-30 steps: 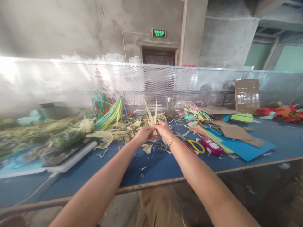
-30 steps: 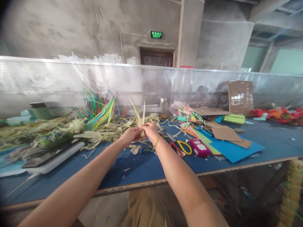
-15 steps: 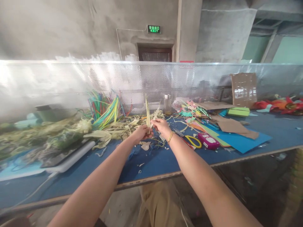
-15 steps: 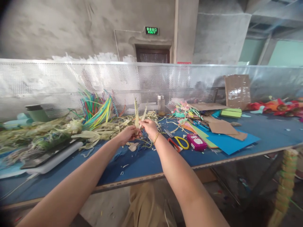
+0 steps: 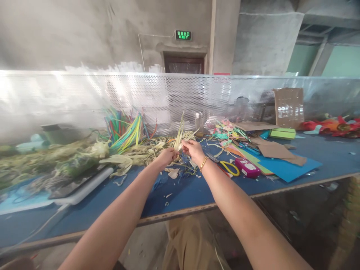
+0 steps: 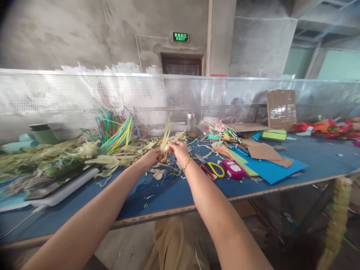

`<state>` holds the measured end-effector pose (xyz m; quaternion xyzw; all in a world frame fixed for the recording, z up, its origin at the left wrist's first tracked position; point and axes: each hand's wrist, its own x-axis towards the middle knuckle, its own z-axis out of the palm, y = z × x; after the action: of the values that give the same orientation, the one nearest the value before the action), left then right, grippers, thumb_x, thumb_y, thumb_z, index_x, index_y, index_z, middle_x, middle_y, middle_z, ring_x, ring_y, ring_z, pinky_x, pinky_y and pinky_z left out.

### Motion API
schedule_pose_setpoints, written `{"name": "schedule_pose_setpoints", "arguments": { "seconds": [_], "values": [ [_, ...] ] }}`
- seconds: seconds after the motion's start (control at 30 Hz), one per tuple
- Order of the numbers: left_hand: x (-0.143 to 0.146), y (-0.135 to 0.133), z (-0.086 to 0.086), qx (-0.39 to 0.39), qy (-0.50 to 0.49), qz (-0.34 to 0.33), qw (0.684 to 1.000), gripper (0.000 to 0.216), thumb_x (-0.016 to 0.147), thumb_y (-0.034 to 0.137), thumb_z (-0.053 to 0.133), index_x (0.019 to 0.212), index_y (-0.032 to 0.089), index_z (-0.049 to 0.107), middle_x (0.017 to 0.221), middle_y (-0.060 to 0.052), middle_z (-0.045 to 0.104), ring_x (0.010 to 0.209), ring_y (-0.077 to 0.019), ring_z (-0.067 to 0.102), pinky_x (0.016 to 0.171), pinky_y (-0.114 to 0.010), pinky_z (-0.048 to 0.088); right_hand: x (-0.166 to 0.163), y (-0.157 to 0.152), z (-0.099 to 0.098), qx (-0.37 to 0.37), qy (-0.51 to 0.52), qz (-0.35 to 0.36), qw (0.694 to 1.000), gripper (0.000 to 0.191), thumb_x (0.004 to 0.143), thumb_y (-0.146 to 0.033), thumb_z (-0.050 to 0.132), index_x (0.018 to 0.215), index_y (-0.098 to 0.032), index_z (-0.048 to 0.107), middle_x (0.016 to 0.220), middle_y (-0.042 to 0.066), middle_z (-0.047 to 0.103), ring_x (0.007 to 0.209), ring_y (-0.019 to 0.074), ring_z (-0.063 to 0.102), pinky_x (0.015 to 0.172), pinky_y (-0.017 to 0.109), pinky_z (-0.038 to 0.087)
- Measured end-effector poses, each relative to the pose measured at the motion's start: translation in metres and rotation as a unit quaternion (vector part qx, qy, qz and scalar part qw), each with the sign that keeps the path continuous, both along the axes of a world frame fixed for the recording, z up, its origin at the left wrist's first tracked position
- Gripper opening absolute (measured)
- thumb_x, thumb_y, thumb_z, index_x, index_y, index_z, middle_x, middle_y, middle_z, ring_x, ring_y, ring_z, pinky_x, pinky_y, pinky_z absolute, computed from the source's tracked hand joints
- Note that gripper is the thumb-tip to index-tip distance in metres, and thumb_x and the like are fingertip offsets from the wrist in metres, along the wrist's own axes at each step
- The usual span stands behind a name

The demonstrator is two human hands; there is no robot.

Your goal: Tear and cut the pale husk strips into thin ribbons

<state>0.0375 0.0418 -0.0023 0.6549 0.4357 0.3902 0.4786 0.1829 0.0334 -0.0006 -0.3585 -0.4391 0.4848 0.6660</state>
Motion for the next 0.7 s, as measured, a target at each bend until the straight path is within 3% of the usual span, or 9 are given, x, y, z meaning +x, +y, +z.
{"name": "schedule_pose_setpoints", "arguments": {
  "seconds": [0.17, 0.33, 0.5, 0.7],
  "values": [
    [-0.001, 0.000, 0.000, -0.026, -0.011, -0.005, 1.000, 0.006, 0.076, 0.018, 0.053, 0.070, 0.017, 0.052, 0.050, 0.005, 0.039, 0.035, -0.0047, 0.025, 0.035, -0.017, 0.013, 0.004, 0.004, -0.004, -0.012, -0.039, 0.049, 0.998, 0.035, 0.057, -0.042, 0.079, 0.065, -0.016, 0.058, 0.058, -0.002, 0.058, 0.054, 0.0089, 0.052, 0.050, 0.021, 0.040],
    [0.002, -0.010, 0.004, -0.062, -0.008, -0.071, 0.996, 0.006, 0.077, 0.021, 0.051, 0.072, 0.019, 0.049, 0.053, 0.005, 0.036, 0.037, -0.0054, 0.024, 0.037, -0.018, 0.012, 0.006, 0.007, -0.007, -0.008, -0.088, 0.077, 0.993, 0.042, 0.055, -0.047, 0.079, 0.061, -0.018, 0.050, 0.047, -0.008, 0.043, 0.042, 0.0047, 0.037, 0.043, 0.020, 0.028],
    [0.003, -0.017, 0.012, -0.098, -0.031, -0.099, 0.990, 0.010, 0.076, 0.024, 0.053, 0.070, 0.019, 0.047, 0.051, 0.007, 0.027, 0.037, -0.0053, 0.019, 0.038, -0.019, 0.007, 0.003, 0.008, -0.007, 0.024, -0.068, 0.038, 0.997, 0.041, 0.058, -0.048, 0.077, 0.062, -0.018, 0.049, 0.049, -0.007, 0.046, 0.046, 0.0060, 0.041, 0.045, 0.020, 0.032],
    [0.006, -0.021, 0.019, -0.128, -0.048, -0.128, 0.982, 0.018, 0.076, 0.031, 0.052, 0.066, 0.019, 0.044, 0.050, 0.008, 0.021, 0.037, -0.0052, 0.015, 0.038, -0.020, 0.007, 0.002, 0.007, -0.006, 0.030, -0.044, 0.043, 0.998, 0.039, 0.060, -0.046, 0.076, 0.061, -0.018, 0.049, 0.049, -0.008, 0.046, 0.046, 0.0057, 0.041, 0.046, 0.020, 0.033]
  ]
}}
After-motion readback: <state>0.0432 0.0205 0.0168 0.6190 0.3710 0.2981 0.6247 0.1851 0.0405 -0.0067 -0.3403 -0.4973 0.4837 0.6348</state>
